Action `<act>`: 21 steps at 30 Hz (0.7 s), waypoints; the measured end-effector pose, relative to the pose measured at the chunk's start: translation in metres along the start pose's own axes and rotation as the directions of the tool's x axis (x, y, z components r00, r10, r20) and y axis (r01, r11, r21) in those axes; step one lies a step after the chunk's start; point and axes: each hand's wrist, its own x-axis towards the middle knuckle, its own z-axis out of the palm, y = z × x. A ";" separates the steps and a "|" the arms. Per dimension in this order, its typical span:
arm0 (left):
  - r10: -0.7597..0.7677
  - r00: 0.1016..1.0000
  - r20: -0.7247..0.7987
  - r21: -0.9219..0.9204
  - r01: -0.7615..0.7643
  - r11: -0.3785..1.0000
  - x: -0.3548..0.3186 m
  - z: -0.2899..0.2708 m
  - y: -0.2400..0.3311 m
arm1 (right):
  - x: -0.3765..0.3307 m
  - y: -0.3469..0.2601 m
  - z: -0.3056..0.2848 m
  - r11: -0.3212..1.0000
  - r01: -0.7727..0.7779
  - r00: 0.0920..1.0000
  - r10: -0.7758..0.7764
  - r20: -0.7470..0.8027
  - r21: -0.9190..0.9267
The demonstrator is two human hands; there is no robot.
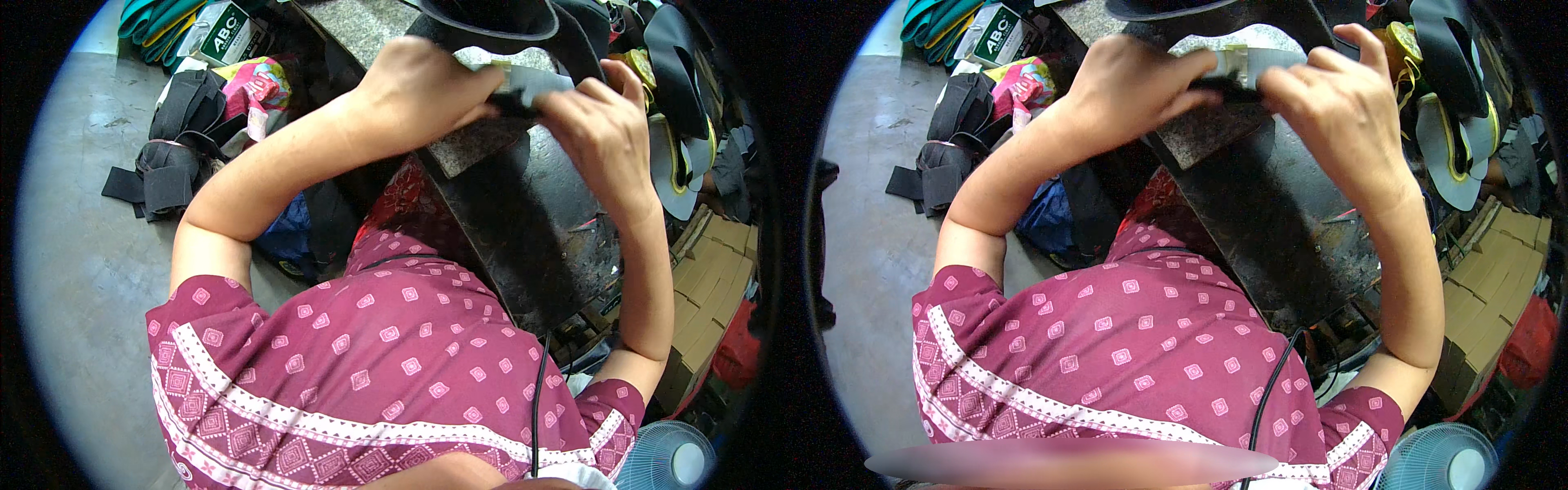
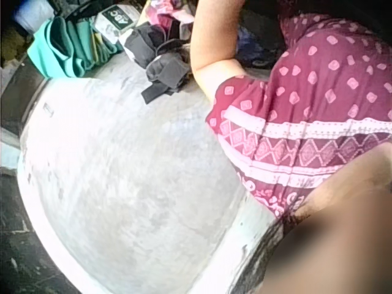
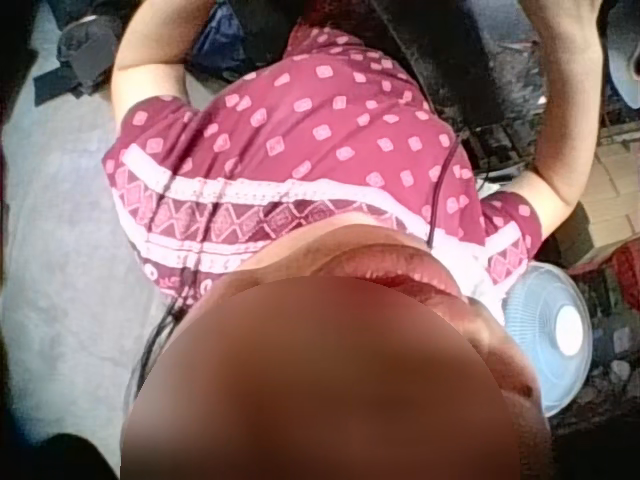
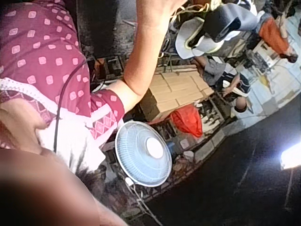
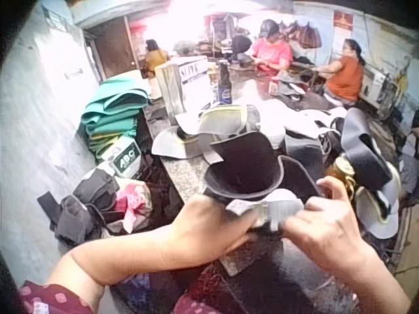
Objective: The person assembles a slipper by hand. They place a black strap onto a grey sole, then use a hammer to tap the strap into place along the edges. The person repeatedly adjusts and taps the strap to secure it.
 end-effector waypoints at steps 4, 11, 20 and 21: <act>-0.094 0.992 0.080 0.054 0.089 0.995 0.033 0.018 -0.010 | 0.014 0.016 0.025 0.993 -0.112 0.983 0.116 -0.142 0.034; -0.159 0.927 0.341 0.000 0.169 0.986 0.050 0.024 -0.020 | 0.002 -0.001 0.035 0.993 -0.110 0.865 0.111 -0.489 0.031; -0.064 0.949 0.308 -0.060 0.087 0.994 0.054 0.017 -0.022 | -0.016 -0.022 0.066 0.987 -0.045 0.942 -0.010 -0.337 -0.155; -0.069 0.943 0.325 -0.051 0.090 0.995 0.054 0.017 -0.023 | -0.016 -0.021 0.067 0.984 -0.031 0.931 -0.036 -0.363 -0.177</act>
